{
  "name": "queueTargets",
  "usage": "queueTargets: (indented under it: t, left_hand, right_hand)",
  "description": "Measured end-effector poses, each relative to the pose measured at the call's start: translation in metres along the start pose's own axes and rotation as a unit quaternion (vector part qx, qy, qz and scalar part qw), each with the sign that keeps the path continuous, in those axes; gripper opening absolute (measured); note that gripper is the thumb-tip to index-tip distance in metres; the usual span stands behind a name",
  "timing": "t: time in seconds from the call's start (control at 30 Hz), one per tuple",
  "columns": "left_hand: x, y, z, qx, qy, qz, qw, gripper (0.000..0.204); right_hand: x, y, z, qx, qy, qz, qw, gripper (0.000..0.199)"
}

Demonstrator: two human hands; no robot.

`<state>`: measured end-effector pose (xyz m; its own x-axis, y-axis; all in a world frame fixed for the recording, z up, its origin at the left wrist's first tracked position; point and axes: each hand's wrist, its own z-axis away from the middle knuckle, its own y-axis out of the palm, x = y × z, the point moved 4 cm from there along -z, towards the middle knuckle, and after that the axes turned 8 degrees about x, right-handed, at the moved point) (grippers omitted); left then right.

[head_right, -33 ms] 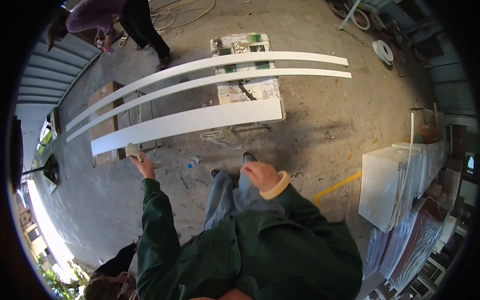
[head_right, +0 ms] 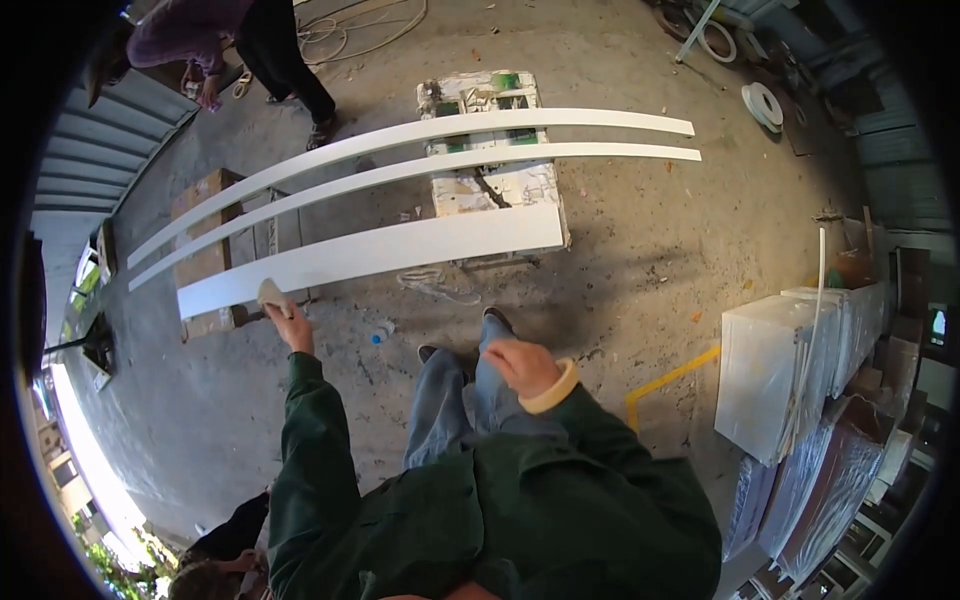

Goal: Cleaning and preparing curved white furniture components using a cloth and a small scraping tool.

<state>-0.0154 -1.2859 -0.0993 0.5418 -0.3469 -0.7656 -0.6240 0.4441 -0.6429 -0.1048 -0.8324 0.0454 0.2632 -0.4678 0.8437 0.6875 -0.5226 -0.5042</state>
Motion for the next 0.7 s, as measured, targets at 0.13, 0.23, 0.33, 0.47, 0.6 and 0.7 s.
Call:
queueTargets:
  t: [0.13,0.23,0.33,0.47,0.6,0.7]
  left_hand:
    - [-0.031,0.158,0.001,0.124,0.129,-0.156,0.971,0.069]
    - [-0.106,0.279,0.081,0.191,0.301,-0.213,0.910,0.078]
    - [-0.198,0.344,0.143,0.325,0.403,-0.167,0.839,0.064]
    - [-0.249,0.367,0.161,0.344,0.476,-0.161,0.793,0.063]
    - [-0.222,0.344,0.144,0.387,0.456,-0.219,0.771,0.058]
    - [-0.185,0.297,0.122,0.367,0.399,-0.255,0.801,0.059]
  right_hand:
    - [-0.028,0.022,0.023,0.054,0.113,-0.014,0.992,0.018]
    - [-0.047,0.021,0.021,0.061,0.136,-0.025,0.989,0.019]
    - [-0.060,-0.006,0.006,0.050,0.141,-0.054,0.987,0.019]
    - [-0.088,-0.054,-0.006,-0.001,0.158,-0.066,0.985,0.017]
    - [-0.100,-0.110,-0.014,-0.039,0.176,-0.079,0.980,0.019]
    - [-0.104,-0.137,-0.003,-0.082,0.169,-0.084,0.979,0.020]
